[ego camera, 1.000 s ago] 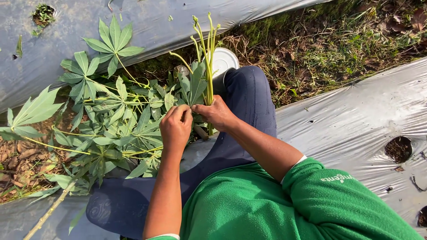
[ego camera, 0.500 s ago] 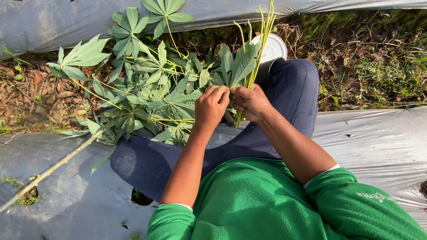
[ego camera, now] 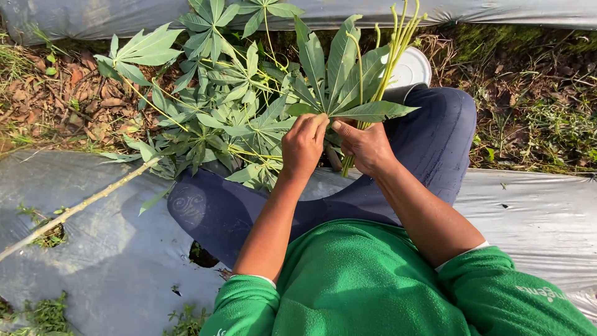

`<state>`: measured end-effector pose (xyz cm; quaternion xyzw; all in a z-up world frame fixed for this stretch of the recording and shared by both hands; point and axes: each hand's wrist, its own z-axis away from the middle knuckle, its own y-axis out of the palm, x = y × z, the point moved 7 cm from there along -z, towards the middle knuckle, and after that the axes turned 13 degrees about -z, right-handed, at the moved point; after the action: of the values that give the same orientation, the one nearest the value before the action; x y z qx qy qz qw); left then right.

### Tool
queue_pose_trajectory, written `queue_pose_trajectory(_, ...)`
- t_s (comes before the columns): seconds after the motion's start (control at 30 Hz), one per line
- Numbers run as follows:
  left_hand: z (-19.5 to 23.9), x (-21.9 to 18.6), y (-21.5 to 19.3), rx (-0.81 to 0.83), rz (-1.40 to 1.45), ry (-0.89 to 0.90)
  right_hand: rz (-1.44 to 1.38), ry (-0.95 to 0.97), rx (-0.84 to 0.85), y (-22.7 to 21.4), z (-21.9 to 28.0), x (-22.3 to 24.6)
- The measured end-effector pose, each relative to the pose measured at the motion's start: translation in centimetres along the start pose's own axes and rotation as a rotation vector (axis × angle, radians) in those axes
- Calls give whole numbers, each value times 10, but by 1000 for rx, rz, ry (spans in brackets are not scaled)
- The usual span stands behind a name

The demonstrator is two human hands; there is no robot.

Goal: Stripping leaves from plant stems and gathering the stems into a bundle

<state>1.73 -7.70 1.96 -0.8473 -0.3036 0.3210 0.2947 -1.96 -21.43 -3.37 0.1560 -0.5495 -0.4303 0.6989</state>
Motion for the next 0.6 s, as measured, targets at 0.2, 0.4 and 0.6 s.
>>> queue_pose_trajectory(0.2, 9, 0, 6, 61, 31, -57, 9, -10, -45, -16, -14, -17)
queue_pose_trajectory(0.4, 27, 23, 15, 300, 449, -539, 49, -18, -66, -21, -19, -21)
queue_pose_trajectory(0.6, 67, 42, 53, 308, 859, -1050, 82, -35, -46, -12, -14, -21)
